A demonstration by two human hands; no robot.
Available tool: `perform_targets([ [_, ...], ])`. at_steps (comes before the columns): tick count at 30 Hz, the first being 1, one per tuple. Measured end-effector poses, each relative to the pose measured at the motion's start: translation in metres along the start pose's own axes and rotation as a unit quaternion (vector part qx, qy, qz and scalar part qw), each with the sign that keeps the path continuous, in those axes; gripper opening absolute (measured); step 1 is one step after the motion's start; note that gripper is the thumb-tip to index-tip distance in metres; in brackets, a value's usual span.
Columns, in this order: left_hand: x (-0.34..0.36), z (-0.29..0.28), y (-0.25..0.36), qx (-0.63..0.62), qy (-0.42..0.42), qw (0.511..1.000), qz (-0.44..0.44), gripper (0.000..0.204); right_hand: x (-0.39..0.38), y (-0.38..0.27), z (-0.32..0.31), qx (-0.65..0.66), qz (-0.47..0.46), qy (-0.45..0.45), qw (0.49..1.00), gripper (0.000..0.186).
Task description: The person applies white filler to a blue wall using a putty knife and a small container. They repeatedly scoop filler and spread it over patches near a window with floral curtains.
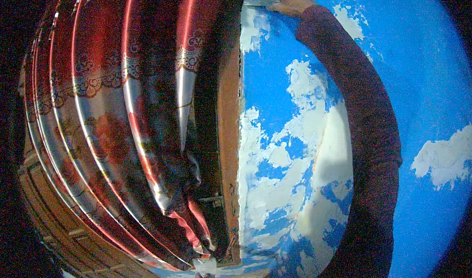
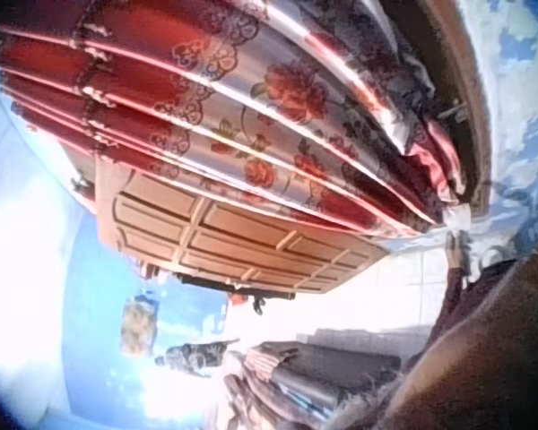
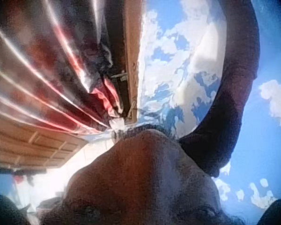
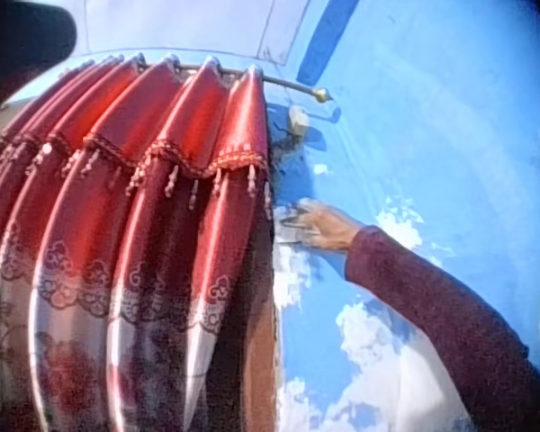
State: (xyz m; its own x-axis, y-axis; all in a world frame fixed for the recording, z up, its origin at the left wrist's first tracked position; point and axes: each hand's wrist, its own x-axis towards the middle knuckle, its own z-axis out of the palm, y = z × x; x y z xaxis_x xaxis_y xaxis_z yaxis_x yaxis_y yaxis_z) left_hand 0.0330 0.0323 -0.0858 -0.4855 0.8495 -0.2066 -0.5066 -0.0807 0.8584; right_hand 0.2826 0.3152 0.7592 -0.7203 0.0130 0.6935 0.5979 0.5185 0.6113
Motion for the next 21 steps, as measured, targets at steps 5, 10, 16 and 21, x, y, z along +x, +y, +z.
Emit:
perform_targets([
  [5,-0.003,0.023,0.027,0.076,0.004,0.997,0.002,0.023,-0.001,0.039,0.016,-0.136,-0.102,0.064,0.983,0.038],
  [10,-0.015,0.037,0.053,0.205,0.056,0.977,0.013,0.025,0.001,0.009,0.009,-0.255,-0.083,0.026,0.963,0.029],
  [16,0.023,-0.034,-0.059,-0.253,0.044,0.965,-0.044,0.036,0.002,0.017,0.010,-0.307,-0.054,-0.007,0.950,0.025],
  [21,0.028,-0.077,-0.076,-0.002,-0.141,0.976,0.165,0.036,-0.040,0.063,0.008,-0.238,0.006,-0.005,0.971,0.059],
])
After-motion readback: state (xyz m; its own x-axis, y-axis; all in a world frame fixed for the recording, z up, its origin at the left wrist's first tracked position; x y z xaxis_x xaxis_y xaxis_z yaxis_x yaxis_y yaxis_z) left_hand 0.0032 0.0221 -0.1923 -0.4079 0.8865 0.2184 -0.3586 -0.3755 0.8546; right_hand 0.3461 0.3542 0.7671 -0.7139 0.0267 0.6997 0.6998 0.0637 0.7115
